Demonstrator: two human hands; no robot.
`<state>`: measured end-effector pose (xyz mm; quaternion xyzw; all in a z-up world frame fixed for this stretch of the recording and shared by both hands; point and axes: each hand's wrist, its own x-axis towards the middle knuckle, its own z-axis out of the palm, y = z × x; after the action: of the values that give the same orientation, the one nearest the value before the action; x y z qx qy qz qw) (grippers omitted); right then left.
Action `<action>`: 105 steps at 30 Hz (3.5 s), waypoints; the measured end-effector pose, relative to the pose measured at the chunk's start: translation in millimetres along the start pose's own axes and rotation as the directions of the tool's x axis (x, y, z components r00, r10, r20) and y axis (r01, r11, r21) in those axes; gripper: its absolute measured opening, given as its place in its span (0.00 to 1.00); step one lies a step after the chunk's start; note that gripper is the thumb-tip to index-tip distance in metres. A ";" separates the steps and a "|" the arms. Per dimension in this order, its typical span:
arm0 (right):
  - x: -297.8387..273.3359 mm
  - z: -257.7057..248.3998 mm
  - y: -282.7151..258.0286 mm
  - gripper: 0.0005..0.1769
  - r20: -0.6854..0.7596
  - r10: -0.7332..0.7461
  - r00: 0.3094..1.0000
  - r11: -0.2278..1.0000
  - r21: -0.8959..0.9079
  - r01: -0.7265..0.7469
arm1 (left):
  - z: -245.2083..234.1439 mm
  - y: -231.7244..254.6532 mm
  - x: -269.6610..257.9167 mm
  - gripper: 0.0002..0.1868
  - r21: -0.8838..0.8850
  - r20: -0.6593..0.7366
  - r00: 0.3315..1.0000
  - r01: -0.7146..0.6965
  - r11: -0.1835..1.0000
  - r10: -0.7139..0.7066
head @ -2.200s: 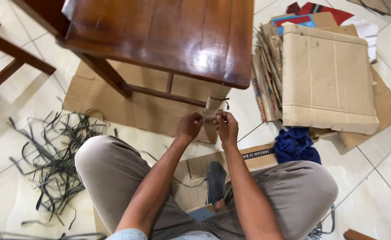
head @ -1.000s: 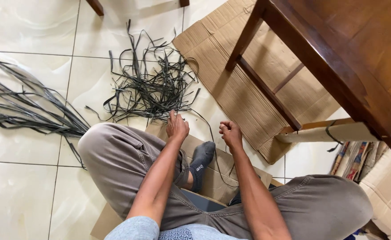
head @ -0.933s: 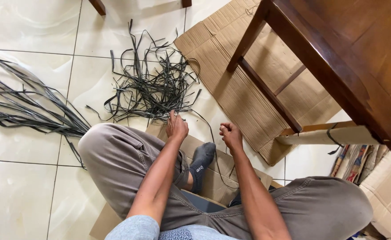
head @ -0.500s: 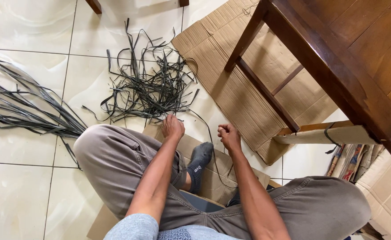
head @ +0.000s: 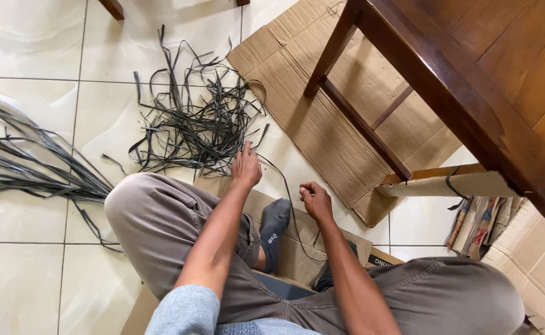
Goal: Wrapping black plastic strips around a wooden chair leg
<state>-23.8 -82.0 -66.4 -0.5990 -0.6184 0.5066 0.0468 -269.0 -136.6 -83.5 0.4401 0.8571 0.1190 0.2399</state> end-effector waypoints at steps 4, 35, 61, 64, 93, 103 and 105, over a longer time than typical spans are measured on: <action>-8.5 -7.5 4.8 0.15 0.003 0.015 1.000 1.000 -0.017 -0.015 | 41.8 -22.7 31.8 0.20 0.094 0.052 0.998 0.042 0.995 -0.047; -7.9 -10.0 -7.5 0.15 -0.079 -0.074 0.994 0.951 0.294 0.094 | 1.0 61.4 -13.6 0.19 -0.445 0.059 0.995 -0.052 0.894 0.087; -9.3 -0.5 -14.6 0.16 -0.025 -0.001 1.000 0.989 0.150 0.005 | 8.1 -37.6 7.0 0.14 -0.278 -0.215 0.911 0.289 0.916 -0.353; -12.4 -0.9 -17.4 0.16 -0.024 -0.001 1.000 0.993 0.120 0.004 | 33.4 -56.4 19.8 0.14 -0.254 -0.122 0.928 0.313 0.915 -0.351; -14.6 3.1 -12.3 0.14 0.018 -0.105 0.994 0.994 -0.021 0.105 | 57.1 -53.4 34.5 0.11 -0.600 -0.201 0.785 0.374 0.707 -0.585; -9.1 6.7 -5.5 0.14 0.010 -0.102 0.995 0.994 -0.047 0.103 | -16.6 4.4 -23.5 0.07 -0.495 -0.442 0.849 0.039 0.868 -0.290; -7.2 6.7 -3.0 0.14 0.024 -0.094 0.995 0.995 -0.038 0.095 | -19.7 10.6 -25.4 0.05 -0.464 -0.505 0.850 -0.123 0.877 -0.148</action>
<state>-28.4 -90.8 -63.6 -0.5642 -0.6565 0.4980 0.0522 -259.1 -150.8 -54.5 0.3113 0.8358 0.4414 0.0983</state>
